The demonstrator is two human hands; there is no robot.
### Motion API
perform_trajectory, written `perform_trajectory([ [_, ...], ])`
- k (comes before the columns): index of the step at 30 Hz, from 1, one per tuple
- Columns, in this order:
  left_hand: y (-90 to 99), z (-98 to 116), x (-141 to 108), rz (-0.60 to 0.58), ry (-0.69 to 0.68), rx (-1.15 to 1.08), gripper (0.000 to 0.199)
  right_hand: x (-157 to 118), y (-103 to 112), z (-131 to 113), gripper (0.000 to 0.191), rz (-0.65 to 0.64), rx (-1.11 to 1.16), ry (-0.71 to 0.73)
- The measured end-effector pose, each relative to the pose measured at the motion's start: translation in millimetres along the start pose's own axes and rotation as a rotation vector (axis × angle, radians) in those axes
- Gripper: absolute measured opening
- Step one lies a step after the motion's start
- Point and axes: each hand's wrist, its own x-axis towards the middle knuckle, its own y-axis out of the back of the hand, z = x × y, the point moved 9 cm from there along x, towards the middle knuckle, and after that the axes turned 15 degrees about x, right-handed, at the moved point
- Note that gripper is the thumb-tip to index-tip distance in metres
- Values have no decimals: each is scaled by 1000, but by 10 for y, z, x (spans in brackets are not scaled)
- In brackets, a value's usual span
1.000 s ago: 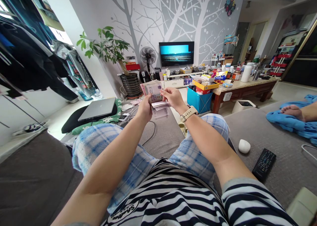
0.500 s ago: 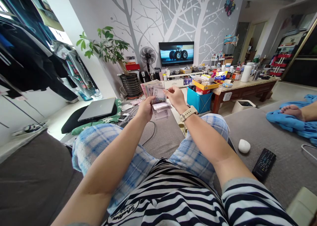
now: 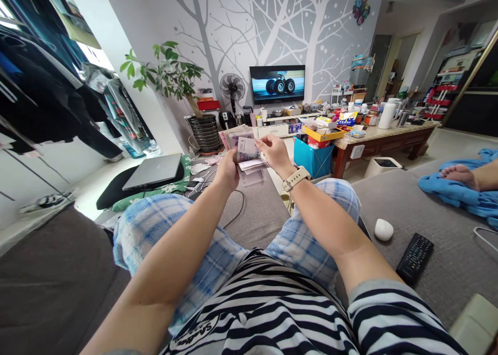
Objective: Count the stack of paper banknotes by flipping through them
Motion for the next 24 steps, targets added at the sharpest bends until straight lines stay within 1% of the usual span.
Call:
perform_trajectory([
  [6,0,44,-26,5,-25,24,31,8,-5,41,25,-7,49,-12],
  [13,-11,56,-70,3,14,48,29,16,-11,67,22,-18,59,-12],
  [19,9,38,-52,18,4,73,30,20,-24,89,19,-17,89,-37],
  [24,-1,30,-34,-5,-6,75,32,8,-42,87,20,-26,131,-62],
])
